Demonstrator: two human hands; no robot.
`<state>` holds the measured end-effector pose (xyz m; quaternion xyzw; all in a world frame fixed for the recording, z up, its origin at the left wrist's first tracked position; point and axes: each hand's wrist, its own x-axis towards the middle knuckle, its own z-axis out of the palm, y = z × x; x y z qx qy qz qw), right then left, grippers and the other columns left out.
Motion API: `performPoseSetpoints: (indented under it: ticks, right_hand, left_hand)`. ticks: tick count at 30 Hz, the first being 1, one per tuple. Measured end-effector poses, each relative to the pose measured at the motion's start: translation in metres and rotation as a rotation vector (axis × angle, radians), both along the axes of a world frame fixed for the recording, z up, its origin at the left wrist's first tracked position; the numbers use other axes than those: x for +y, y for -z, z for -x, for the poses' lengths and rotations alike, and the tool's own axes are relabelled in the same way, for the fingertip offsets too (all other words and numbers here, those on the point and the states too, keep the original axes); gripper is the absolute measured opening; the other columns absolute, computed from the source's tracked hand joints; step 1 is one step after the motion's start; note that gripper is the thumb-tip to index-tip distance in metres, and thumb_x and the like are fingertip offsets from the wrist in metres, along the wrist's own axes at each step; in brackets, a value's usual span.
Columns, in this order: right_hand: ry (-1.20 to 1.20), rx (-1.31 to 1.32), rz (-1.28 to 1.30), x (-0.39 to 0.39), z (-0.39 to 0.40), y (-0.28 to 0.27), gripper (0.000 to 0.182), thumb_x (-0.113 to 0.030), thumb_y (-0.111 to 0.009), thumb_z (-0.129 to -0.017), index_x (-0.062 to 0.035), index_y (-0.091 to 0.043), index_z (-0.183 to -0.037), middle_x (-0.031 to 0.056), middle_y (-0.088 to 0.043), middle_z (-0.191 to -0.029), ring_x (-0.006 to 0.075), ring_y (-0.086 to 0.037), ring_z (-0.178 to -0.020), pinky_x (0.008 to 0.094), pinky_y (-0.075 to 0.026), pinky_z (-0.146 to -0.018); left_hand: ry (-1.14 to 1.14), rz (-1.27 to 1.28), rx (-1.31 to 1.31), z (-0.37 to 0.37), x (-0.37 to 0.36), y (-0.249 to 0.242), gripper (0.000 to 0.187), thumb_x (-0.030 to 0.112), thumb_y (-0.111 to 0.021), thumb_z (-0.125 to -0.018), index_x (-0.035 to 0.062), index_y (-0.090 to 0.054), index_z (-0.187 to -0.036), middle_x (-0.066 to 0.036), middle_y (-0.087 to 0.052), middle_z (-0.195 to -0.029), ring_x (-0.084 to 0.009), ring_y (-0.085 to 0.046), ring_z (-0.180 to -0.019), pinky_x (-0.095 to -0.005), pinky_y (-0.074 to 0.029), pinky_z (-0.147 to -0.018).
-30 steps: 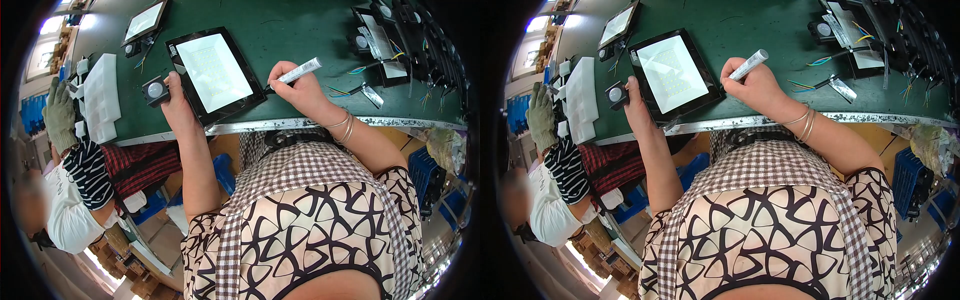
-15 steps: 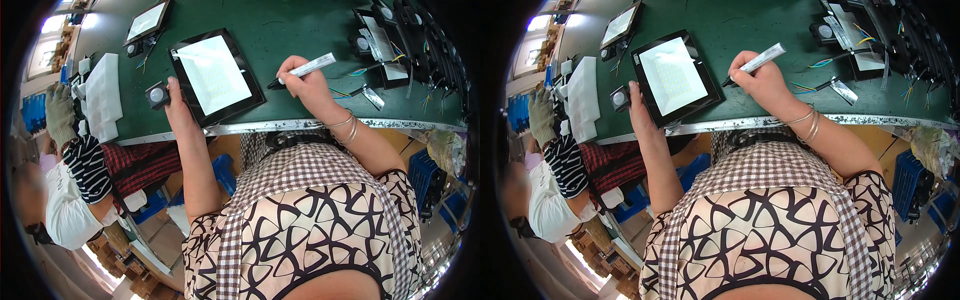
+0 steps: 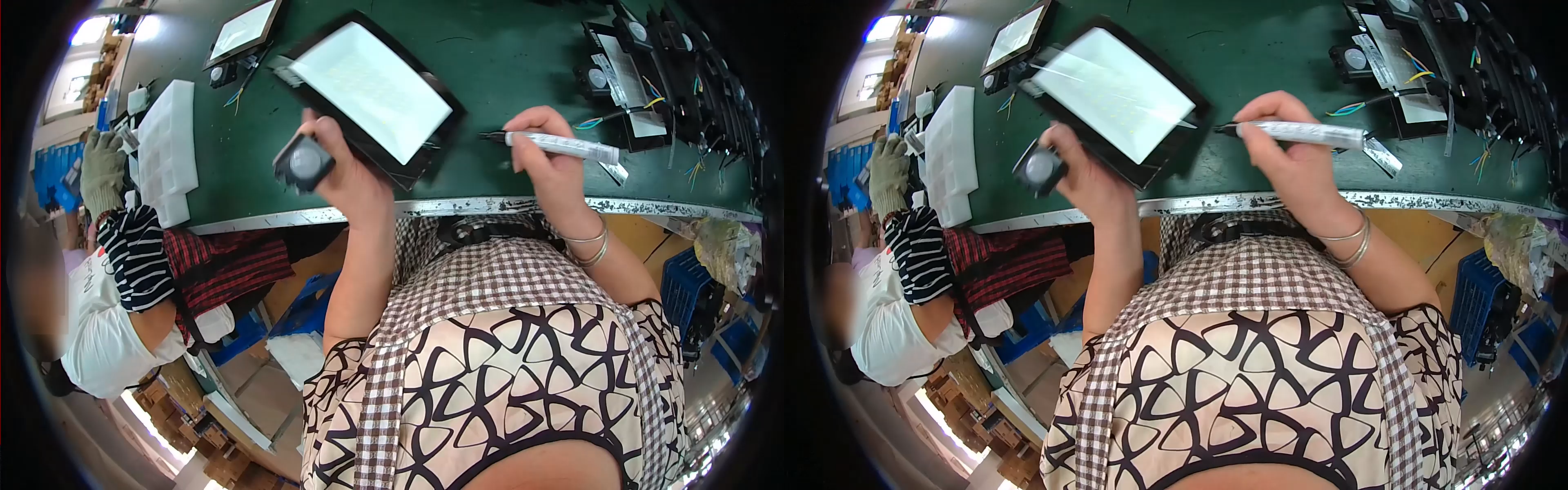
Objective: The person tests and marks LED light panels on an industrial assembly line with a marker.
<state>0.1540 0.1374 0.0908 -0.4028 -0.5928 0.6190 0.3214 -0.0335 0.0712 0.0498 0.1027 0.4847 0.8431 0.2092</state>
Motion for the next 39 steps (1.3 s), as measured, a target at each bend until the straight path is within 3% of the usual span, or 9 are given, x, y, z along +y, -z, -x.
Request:
performPoseSetpoints:
  ticks: [1,6,7,10,17,21,24,30,39]
  right_hand:
    - [0.029,0.008,0.012,0.003,-0.005,0.002,0.005,-0.006,-0.058,-0.085,-0.0037,-0.057,-0.09,-0.0021,-0.053,-0.073,0.0025,-0.046,-0.062,0.0178,-0.037,-0.055]
    - [0.063,-0.007,0.068,0.005,-0.015,0.016,0.004,-0.006,-0.057,-0.086,-0.0039,-0.057,-0.089,-0.0028,-0.052,-0.071,0.0029,-0.046,-0.059,0.0181,-0.036,-0.052]
    - [0.052,-0.017,0.081,0.003,-0.015,0.018,0.004,-0.006,-0.057,-0.086,-0.004,-0.057,-0.089,-0.003,-0.052,-0.071,0.0029,-0.046,-0.059,0.0181,-0.036,-0.052]
    - [-0.014,-0.04,0.107,-0.004,-0.006,0.019,0.004,-0.005,-0.056,-0.087,-0.0042,-0.056,-0.09,-0.0034,-0.049,-0.068,0.0027,-0.043,-0.057,0.0182,-0.033,-0.051]
    - [-0.219,-0.06,0.094,-0.015,0.02,0.027,0.006,-0.009,-0.059,-0.085,-0.0047,-0.057,-0.088,-0.0052,-0.049,-0.071,0.0021,-0.042,-0.064,0.0195,-0.034,-0.054]
    - [-0.344,-0.106,0.011,-0.017,0.032,0.03,0.009,-0.012,-0.059,-0.086,-0.0038,-0.057,-0.088,-0.0038,-0.05,-0.071,0.0033,-0.043,-0.064,0.021,-0.036,-0.055]
    - [-0.366,-0.115,-0.056,-0.019,0.038,0.035,0.009,-0.011,-0.058,-0.086,-0.0031,-0.057,-0.088,-0.0029,-0.051,-0.071,0.0039,-0.044,-0.064,0.0215,-0.037,-0.055]
    - [-0.272,-0.026,0.061,-0.024,0.04,0.036,0.006,-0.009,-0.059,-0.084,-0.0034,-0.057,-0.085,-0.0023,-0.052,-0.073,0.0043,-0.044,-0.063,0.0218,-0.036,-0.054]
    - [-0.36,-0.101,-0.29,-0.024,0.045,0.04,0.008,-0.01,-0.061,-0.082,-0.0031,-0.058,-0.08,0.0015,-0.054,-0.065,0.0088,-0.048,-0.06,0.0253,-0.037,-0.053]
  left_hand:
    - [-0.013,0.002,0.348,0.008,-0.002,0.001,0.009,0.012,-0.053,-0.094,0.0075,-0.046,-0.097,-0.004,-0.051,-0.101,-0.0119,-0.048,-0.095,-0.032,-0.041,-0.089]
    - [-0.041,0.145,0.975,0.018,-0.023,0.006,0.028,0.002,-0.065,-0.083,0.0075,-0.042,-0.099,-0.017,-0.045,-0.122,-0.0255,-0.05,-0.106,-0.0389,-0.041,-0.092]
    - [-0.051,0.047,0.932,0.016,-0.027,0.011,0.033,0.005,-0.074,-0.073,0.0065,-0.048,-0.094,-0.017,-0.047,-0.115,-0.027,-0.053,-0.098,-0.038,-0.043,-0.086]
    - [-0.052,0.167,1.122,0.016,-0.052,0.03,0.038,0.012,-0.079,-0.072,0.0084,-0.051,-0.097,-0.017,-0.049,-0.107,-0.0314,-0.055,-0.094,-0.0379,-0.045,-0.078]
    - [-0.087,0.185,1.035,0.007,-0.063,0.046,0.037,0.009,-0.074,-0.077,0.0091,-0.045,-0.101,-0.012,-0.051,-0.102,-0.0241,-0.05,-0.093,-0.0392,-0.042,-0.085]
    - [-0.165,0.272,0.915,0.011,-0.068,0.051,0.037,0.015,-0.069,-0.084,0.0071,-0.04,-0.107,-0.007,-0.045,-0.102,-0.0169,-0.047,-0.092,-0.0325,-0.041,-0.083]
    - [-0.185,0.234,0.67,0.004,-0.065,0.047,0.039,0.013,-0.075,-0.078,0.0099,-0.044,-0.101,-0.009,-0.047,-0.096,-0.0223,-0.048,-0.087,-0.0346,-0.041,-0.08]
    - [-0.12,0.242,0.794,0.006,-0.07,0.057,0.039,0.015,-0.07,-0.083,0.0083,-0.04,-0.107,-0.006,-0.045,-0.103,-0.0164,-0.047,-0.092,-0.0321,-0.04,-0.082]
    - [-0.11,0.193,0.671,0.003,-0.069,0.06,0.039,0.013,-0.07,-0.083,0.0091,-0.04,-0.107,-0.007,-0.046,-0.105,-0.0163,-0.047,-0.094,-0.0313,-0.04,-0.084]
